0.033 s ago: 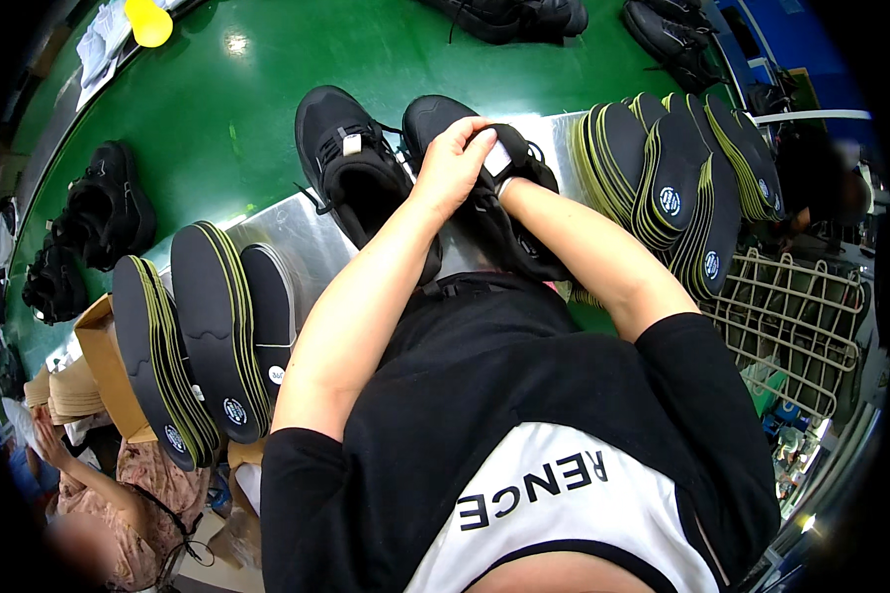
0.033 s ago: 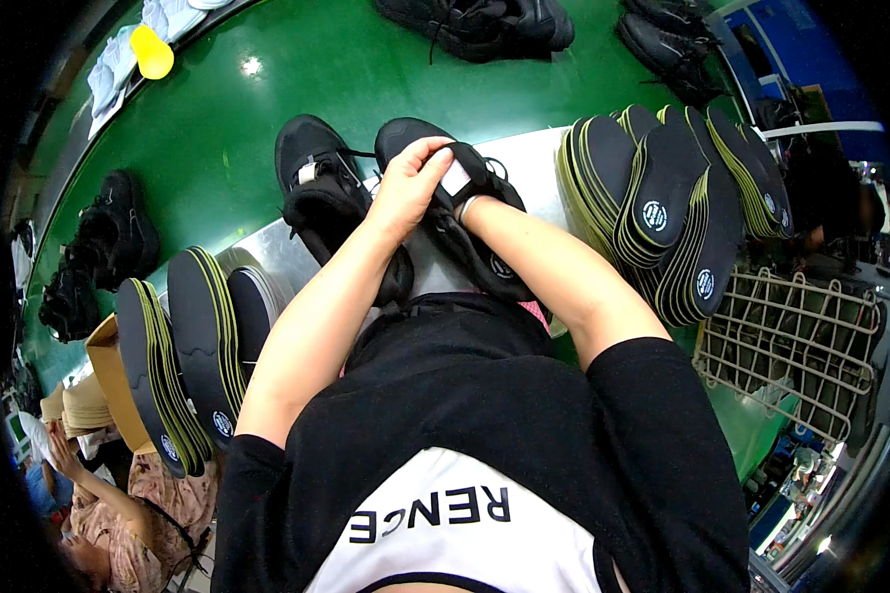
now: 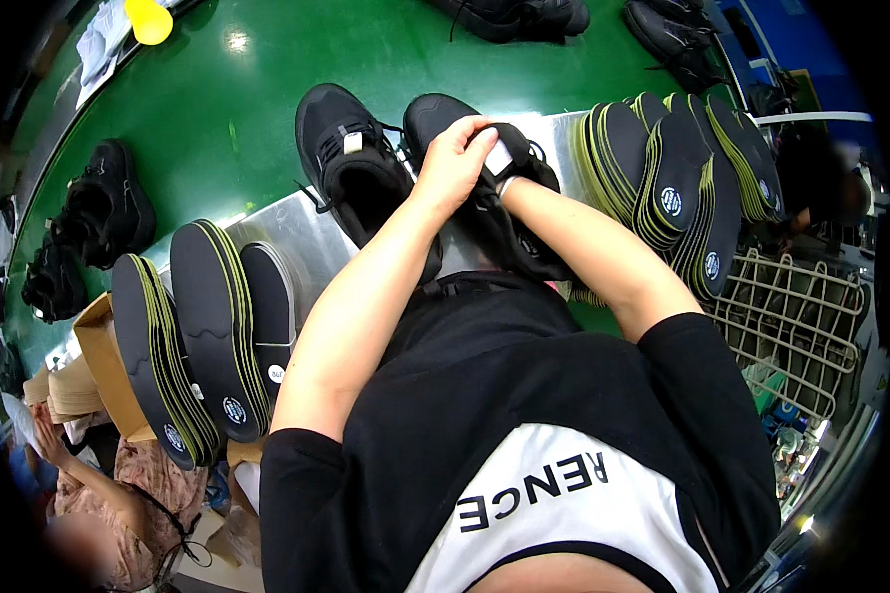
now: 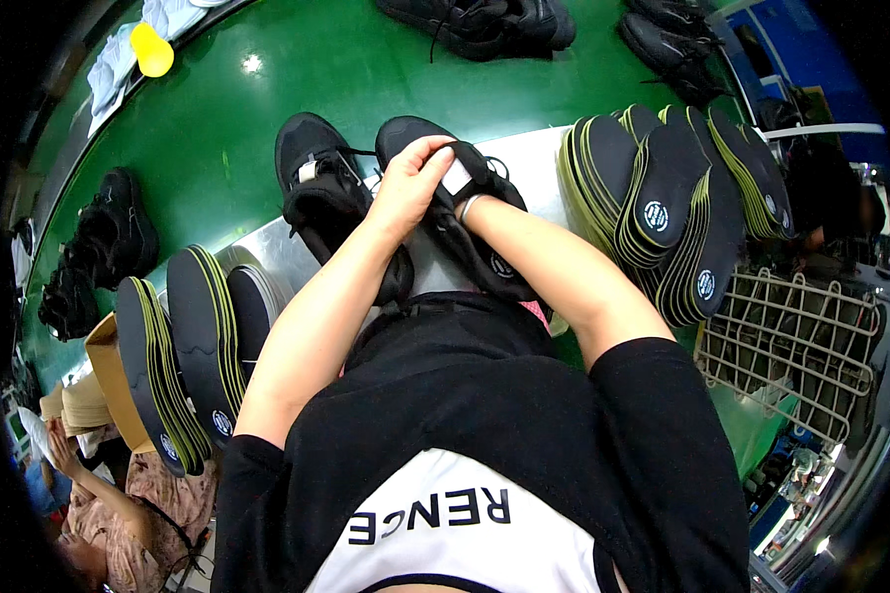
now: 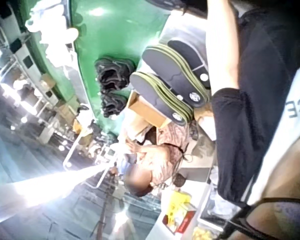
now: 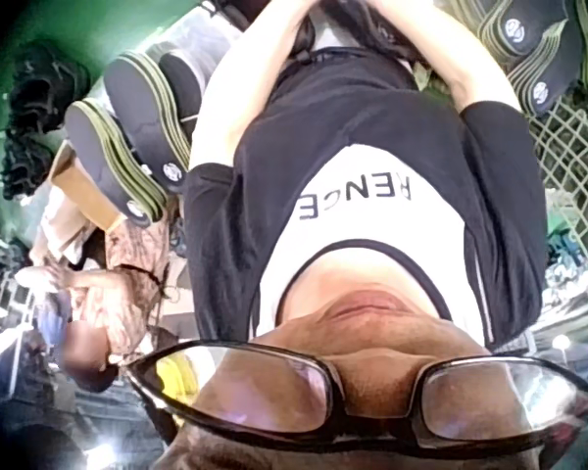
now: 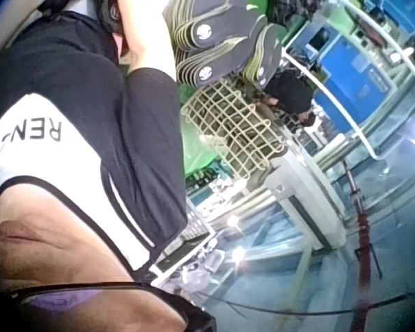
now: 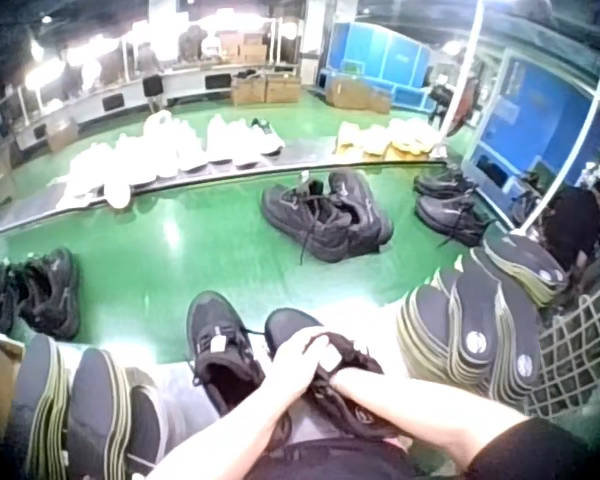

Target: The person picks up insoles and places them inside black shoes on a factory production line.

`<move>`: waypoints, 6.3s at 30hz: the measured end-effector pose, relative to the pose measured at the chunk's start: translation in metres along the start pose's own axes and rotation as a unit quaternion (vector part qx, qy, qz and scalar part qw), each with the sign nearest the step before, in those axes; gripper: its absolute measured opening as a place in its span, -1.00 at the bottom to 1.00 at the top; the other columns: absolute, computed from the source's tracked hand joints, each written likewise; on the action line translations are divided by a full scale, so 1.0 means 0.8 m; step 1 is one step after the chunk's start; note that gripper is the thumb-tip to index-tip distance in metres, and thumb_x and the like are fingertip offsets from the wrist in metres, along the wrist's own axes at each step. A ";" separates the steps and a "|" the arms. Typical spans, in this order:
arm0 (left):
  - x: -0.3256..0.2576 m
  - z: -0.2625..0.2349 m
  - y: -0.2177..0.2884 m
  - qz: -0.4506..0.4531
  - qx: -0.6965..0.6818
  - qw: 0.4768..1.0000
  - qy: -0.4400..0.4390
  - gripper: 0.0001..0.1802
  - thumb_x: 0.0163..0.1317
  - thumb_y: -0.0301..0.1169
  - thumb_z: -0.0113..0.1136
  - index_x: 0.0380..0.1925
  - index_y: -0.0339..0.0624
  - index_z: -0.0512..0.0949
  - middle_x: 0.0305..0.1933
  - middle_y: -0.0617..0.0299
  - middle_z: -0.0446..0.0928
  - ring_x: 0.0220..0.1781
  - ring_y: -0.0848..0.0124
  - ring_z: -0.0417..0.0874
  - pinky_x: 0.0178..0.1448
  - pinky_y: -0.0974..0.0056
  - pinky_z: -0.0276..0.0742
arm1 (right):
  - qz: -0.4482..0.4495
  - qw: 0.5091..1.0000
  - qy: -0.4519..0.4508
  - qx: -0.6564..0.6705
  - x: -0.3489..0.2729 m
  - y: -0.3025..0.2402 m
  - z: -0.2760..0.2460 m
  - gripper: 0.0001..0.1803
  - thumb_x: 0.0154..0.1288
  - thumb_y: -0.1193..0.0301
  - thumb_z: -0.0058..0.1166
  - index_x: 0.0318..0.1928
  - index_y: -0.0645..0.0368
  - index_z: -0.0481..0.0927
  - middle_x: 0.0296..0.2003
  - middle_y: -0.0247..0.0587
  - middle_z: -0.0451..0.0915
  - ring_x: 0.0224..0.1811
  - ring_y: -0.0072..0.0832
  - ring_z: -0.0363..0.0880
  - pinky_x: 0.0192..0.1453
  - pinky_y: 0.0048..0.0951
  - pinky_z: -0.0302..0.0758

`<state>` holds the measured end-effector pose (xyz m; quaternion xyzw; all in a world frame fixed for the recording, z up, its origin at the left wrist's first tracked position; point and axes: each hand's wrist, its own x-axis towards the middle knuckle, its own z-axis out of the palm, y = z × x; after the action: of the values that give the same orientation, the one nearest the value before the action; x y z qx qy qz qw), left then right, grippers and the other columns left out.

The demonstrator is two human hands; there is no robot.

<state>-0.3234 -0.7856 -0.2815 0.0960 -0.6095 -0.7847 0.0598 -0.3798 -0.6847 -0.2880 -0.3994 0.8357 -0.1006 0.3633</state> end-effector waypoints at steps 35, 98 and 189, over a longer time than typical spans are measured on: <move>-0.050 -0.072 0.094 -0.144 0.556 0.807 0.139 -0.52 -0.16 -0.09 0.04 -0.52 -0.41 0.50 -0.44 -0.15 0.52 -0.30 0.00 0.56 -0.16 0.10 0.45 | -0.098 0.987 0.076 -0.102 -0.069 -0.142 -0.019 -0.69 -0.05 0.28 0.03 -0.39 0.30 0.41 -0.55 -0.07 0.53 -0.45 -0.23 0.54 -0.21 -0.29 0.32; -0.060 -0.035 0.099 0.067 -0.141 0.975 0.159 -0.59 0.20 -0.29 -0.03 -0.02 -0.25 0.20 -0.38 0.27 0.36 -0.47 0.56 0.41 -0.47 0.51 0.35 | 0.030 0.967 0.134 -0.215 -0.099 -0.069 -0.025 -0.75 0.00 0.40 -0.04 -0.22 0.09 0.40 -0.56 -0.20 0.52 -0.49 -0.23 0.53 -0.46 -0.29 0.44; -0.019 0.033 0.141 -0.123 -0.279 0.900 -0.311 -0.45 0.22 -0.03 -0.16 0.00 -0.28 0.27 -0.07 0.06 0.41 -0.16 0.32 0.51 -0.18 0.31 0.50 | -0.176 0.750 0.608 -0.189 -0.251 -0.067 -0.067 -0.86 -0.16 0.37 -0.03 -0.52 0.15 0.39 -0.50 -0.30 0.38 -0.50 -0.44 0.40 -0.49 -0.47 0.32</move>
<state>-0.3173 -0.7859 -0.1650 -0.0997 -0.3368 -0.9135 -0.2052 -0.3012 -0.5782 -0.1192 -0.4547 0.7967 -0.2245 -0.3289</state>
